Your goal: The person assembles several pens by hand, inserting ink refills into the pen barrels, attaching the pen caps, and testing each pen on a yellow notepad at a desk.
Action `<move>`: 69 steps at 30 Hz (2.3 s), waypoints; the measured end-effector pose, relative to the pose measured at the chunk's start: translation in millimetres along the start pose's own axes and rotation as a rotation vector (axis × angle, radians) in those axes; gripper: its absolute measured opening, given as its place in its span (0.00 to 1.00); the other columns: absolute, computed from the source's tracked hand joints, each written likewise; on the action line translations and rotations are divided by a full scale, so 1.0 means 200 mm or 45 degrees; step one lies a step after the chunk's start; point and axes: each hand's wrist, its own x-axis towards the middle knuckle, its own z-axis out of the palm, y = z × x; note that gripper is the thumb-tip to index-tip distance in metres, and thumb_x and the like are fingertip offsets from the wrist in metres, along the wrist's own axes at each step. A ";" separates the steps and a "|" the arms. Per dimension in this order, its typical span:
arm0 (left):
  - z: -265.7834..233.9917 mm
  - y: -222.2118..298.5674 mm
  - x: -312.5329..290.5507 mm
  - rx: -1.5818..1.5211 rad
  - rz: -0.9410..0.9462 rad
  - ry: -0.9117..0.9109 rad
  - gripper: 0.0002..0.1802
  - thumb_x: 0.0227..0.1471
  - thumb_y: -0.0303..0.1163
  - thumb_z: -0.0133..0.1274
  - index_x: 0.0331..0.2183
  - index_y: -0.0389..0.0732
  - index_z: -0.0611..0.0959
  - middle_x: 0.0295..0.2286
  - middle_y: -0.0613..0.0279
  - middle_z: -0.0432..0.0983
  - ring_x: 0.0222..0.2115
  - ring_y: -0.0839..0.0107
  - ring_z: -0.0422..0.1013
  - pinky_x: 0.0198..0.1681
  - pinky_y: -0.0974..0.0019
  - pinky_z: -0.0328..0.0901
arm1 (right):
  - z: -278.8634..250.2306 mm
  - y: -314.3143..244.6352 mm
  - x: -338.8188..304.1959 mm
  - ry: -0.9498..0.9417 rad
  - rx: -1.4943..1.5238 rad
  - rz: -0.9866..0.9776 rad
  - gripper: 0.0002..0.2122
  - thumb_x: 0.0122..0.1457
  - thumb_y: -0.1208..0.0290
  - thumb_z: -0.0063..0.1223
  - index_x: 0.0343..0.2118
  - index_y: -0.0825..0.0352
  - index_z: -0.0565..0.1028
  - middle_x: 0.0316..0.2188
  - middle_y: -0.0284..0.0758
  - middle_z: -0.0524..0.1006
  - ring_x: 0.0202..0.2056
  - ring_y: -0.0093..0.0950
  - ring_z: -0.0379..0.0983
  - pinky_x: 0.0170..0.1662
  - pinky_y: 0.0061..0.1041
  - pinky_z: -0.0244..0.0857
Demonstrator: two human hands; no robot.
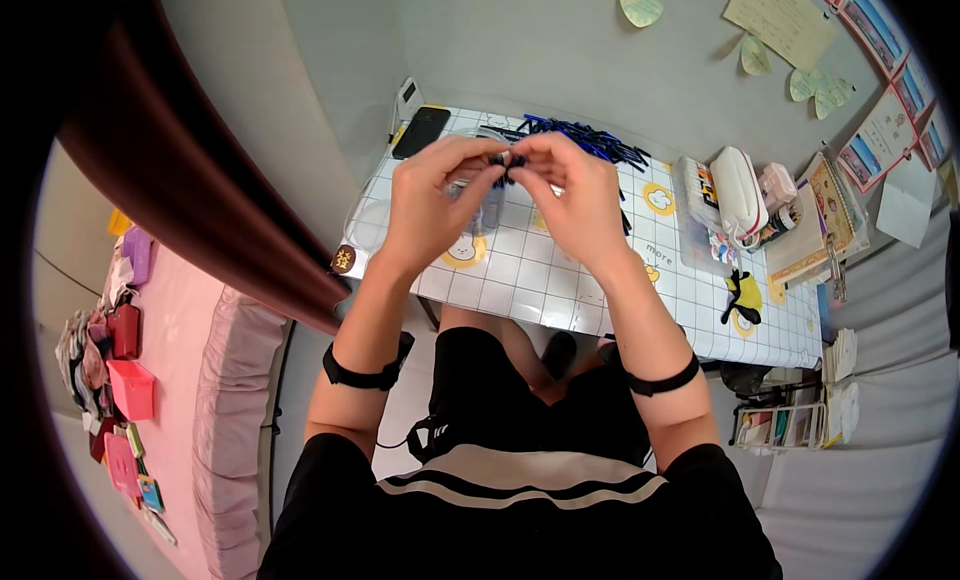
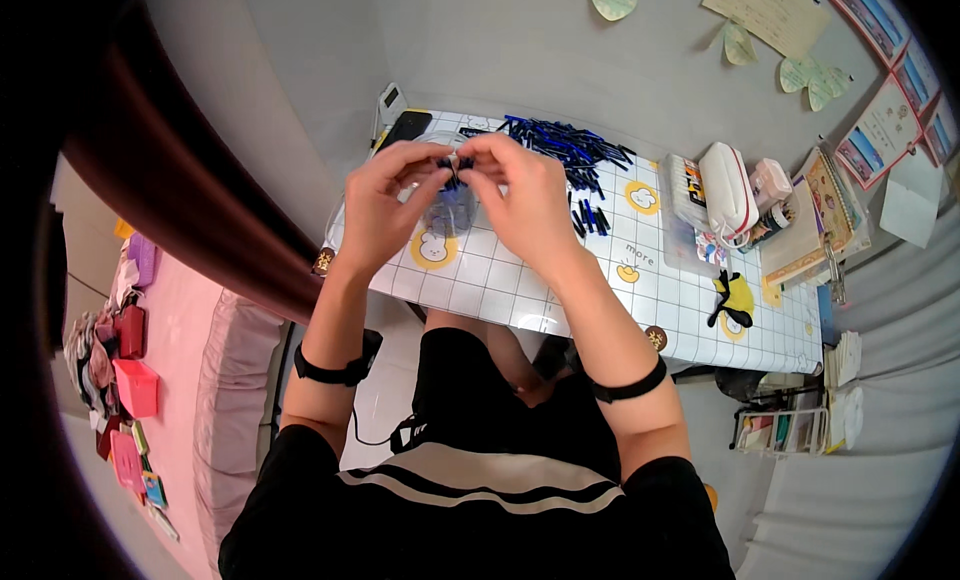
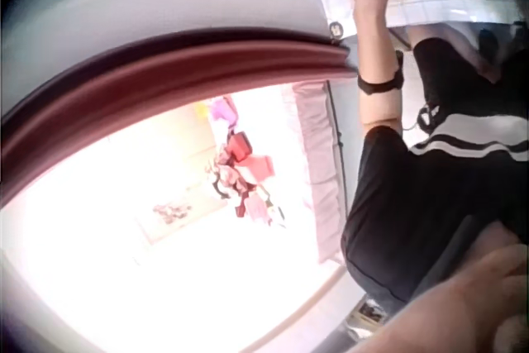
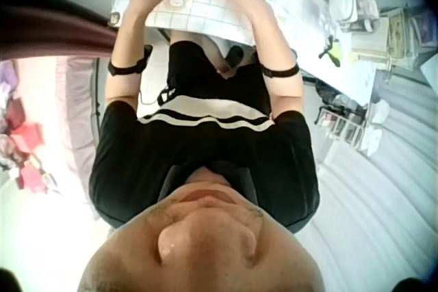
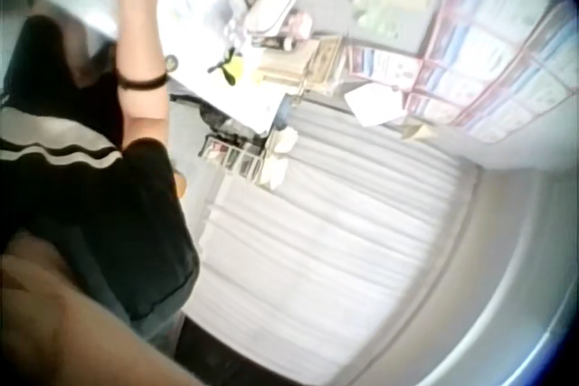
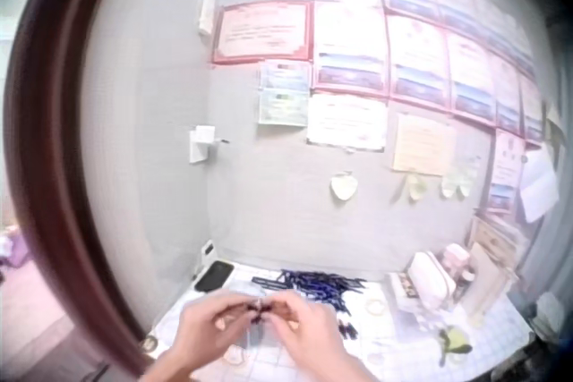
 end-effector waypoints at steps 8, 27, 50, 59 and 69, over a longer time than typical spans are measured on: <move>-0.05 -0.08 0.05 0.229 0.048 0.065 0.08 0.35 0.17 0.47 0.26 0.32 0.73 0.24 0.60 0.69 0.25 0.76 0.68 0.30 0.78 0.63 | 0.10 0.11 0.10 -0.015 -0.046 -0.053 0.06 0.39 0.81 0.46 0.24 0.70 0.67 0.20 0.37 0.71 0.24 0.28 0.70 0.27 0.20 0.63; -0.07 -0.12 0.00 0.674 0.302 -0.050 0.05 0.32 0.24 0.51 0.21 0.38 0.77 0.22 0.57 0.71 0.26 0.63 0.67 0.38 0.64 0.59 | 0.07 0.14 0.06 -0.161 -0.371 -0.127 0.07 0.38 0.74 0.51 0.24 0.66 0.71 0.24 0.35 0.71 0.30 0.29 0.66 0.33 0.22 0.60; 0.53 -0.30 -0.18 0.744 0.129 -0.523 0.24 0.34 0.19 0.40 0.41 0.32 0.62 0.42 0.49 0.55 0.45 0.56 0.51 0.47 0.63 0.47 | -0.22 0.37 -0.41 0.170 -0.577 0.406 0.10 0.47 0.73 0.37 0.33 0.70 0.66 0.35 0.42 0.66 0.38 0.37 0.61 0.41 0.27 0.54; 0.49 -0.28 -0.21 0.667 0.078 -0.419 0.14 0.35 0.20 0.41 0.31 0.33 0.70 0.32 0.52 0.63 0.35 0.58 0.60 0.38 0.65 0.56 | -0.15 0.33 -0.45 0.033 -0.808 0.247 0.10 0.43 0.78 0.42 0.31 0.69 0.67 0.36 0.38 0.65 0.39 0.35 0.60 0.41 0.28 0.54; 0.48 -0.26 -0.23 0.568 0.105 -0.315 0.06 0.33 0.21 0.47 0.23 0.35 0.72 0.23 0.55 0.64 0.26 0.60 0.61 0.29 0.64 0.58 | -0.16 0.32 -0.47 0.155 -0.737 0.222 0.07 0.39 0.80 0.45 0.25 0.68 0.67 0.29 0.35 0.68 0.33 0.33 0.63 0.36 0.26 0.57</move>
